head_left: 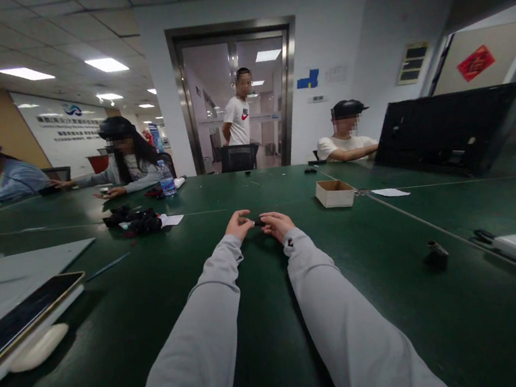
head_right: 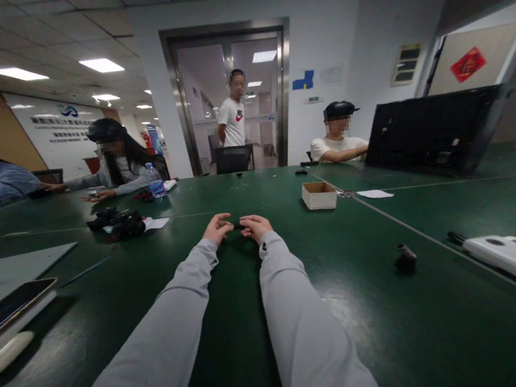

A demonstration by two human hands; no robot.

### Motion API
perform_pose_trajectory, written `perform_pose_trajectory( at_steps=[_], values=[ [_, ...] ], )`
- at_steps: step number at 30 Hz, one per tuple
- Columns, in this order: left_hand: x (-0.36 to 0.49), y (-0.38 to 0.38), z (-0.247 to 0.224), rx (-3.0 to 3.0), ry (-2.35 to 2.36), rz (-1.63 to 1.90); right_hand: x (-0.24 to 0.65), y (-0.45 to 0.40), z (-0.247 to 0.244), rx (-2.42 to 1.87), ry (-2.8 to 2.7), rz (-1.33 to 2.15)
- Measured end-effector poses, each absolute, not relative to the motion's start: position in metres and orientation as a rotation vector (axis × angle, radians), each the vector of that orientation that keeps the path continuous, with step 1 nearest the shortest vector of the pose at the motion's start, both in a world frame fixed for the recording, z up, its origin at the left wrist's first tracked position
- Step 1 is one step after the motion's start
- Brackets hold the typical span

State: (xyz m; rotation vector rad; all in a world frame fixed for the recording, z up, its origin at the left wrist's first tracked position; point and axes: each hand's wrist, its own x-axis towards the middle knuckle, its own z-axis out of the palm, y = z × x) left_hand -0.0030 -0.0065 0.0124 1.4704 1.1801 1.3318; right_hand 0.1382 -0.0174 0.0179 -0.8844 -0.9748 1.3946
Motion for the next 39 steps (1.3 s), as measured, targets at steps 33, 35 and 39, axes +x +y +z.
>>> perform_pose_trajectory(
  at_steps=[33,35,39],
  values=[
    [-0.001,-0.012,0.019,1.472,1.190,1.213,0.139,-0.017,0.017,-0.854,-1.007,1.407],
    [-0.001,-0.012,0.018,1.476,1.181,1.199,0.139,-0.017,0.017,-0.860,-1.009,1.410],
    [0.000,-0.012,0.019,1.450,1.207,1.208,0.138,-0.017,0.017,-0.857,-1.004,1.411]
  ],
)
